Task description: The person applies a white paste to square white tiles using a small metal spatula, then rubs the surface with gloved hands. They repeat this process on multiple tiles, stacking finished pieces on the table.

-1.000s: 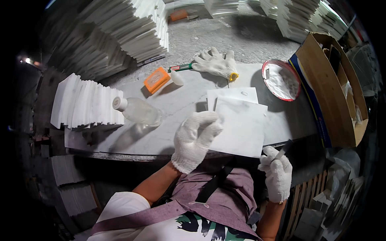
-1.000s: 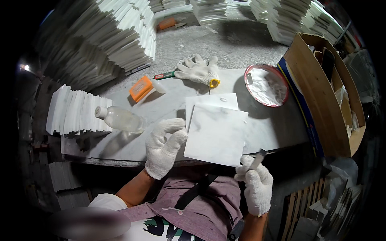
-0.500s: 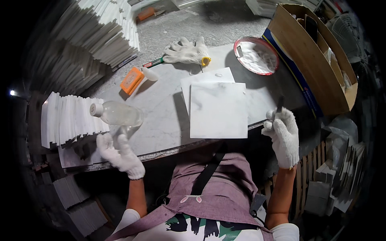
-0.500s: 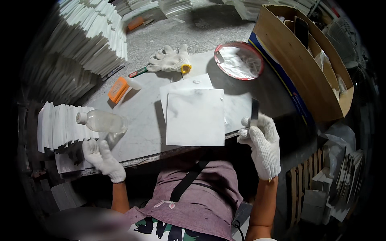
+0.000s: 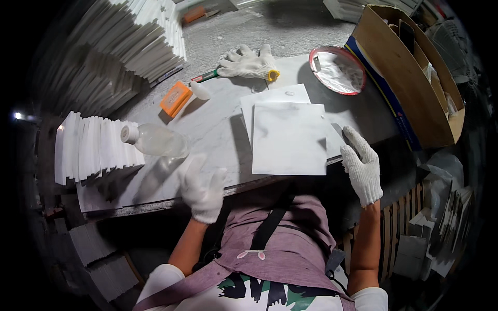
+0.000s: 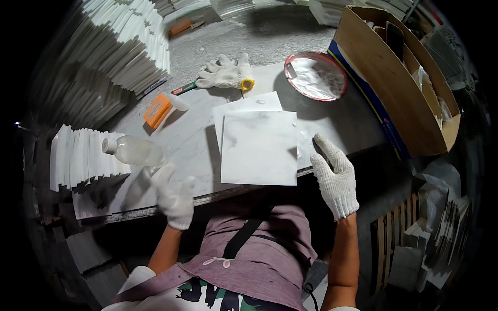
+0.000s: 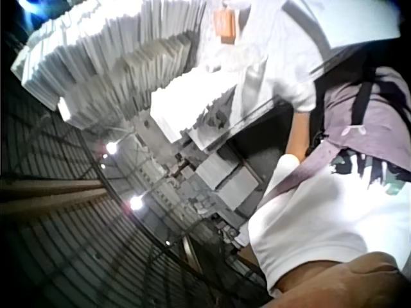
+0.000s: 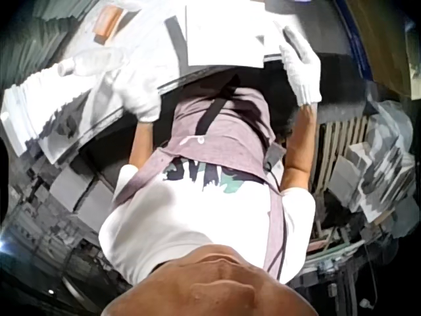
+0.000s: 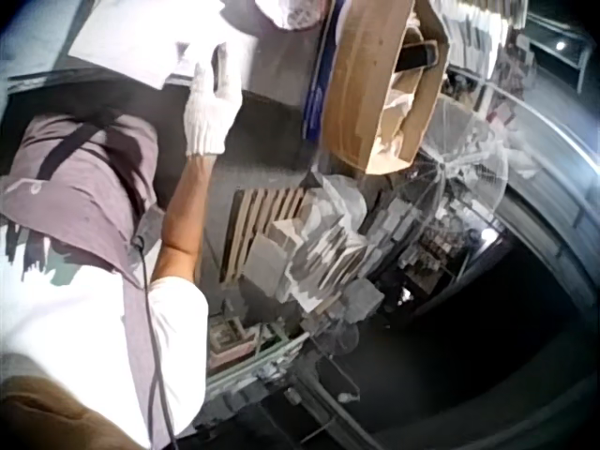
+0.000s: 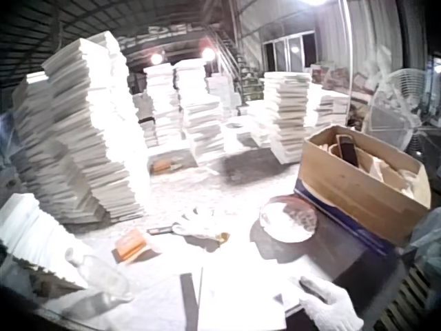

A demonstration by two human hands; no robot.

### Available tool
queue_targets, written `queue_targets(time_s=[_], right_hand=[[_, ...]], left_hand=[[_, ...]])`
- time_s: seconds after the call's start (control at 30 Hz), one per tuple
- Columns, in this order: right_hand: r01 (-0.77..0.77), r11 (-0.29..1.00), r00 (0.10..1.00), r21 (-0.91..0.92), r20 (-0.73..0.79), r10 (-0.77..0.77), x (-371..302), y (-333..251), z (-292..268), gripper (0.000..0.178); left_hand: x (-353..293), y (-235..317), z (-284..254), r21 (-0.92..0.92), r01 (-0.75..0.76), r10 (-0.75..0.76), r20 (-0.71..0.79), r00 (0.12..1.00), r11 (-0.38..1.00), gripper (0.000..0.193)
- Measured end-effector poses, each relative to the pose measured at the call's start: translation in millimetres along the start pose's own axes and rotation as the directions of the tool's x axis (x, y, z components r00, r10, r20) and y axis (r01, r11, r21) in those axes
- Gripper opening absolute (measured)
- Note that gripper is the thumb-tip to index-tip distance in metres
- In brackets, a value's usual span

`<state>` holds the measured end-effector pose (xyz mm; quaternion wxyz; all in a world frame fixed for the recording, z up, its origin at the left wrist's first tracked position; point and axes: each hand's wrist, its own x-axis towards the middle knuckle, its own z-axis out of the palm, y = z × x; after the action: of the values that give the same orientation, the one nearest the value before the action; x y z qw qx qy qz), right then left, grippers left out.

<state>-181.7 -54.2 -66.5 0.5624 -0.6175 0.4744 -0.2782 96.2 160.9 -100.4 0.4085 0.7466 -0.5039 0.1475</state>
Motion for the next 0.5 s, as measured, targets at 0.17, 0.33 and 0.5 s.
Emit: queue_targets(time_s=[0.17,0.33,0.5], right_hand=[[0.195,0.953,0.977,-0.234,-0.035,-0.209,5.5,-1.2,0.6,0.039],[0.315,0.759,0.931,-0.570,0.032,-0.362,13.3,-13.9,-3.3,0.033],[0.330,0.689,0.921,-0.645,0.061,-0.385,21.8,-16.2,0.7,0.032]], left_hand=[[60.0,-25.4,72.2,-0.063,0.457,-0.461,-0.102,0.881,0.887,0.065],[93.5,-70.1,111.4,0.058,0.476,-0.452,-0.233,0.861,0.878,0.078],[117.2,-73.1,118.0,0.311,0.588,-0.536,-0.242,0.809,0.747,0.084]])
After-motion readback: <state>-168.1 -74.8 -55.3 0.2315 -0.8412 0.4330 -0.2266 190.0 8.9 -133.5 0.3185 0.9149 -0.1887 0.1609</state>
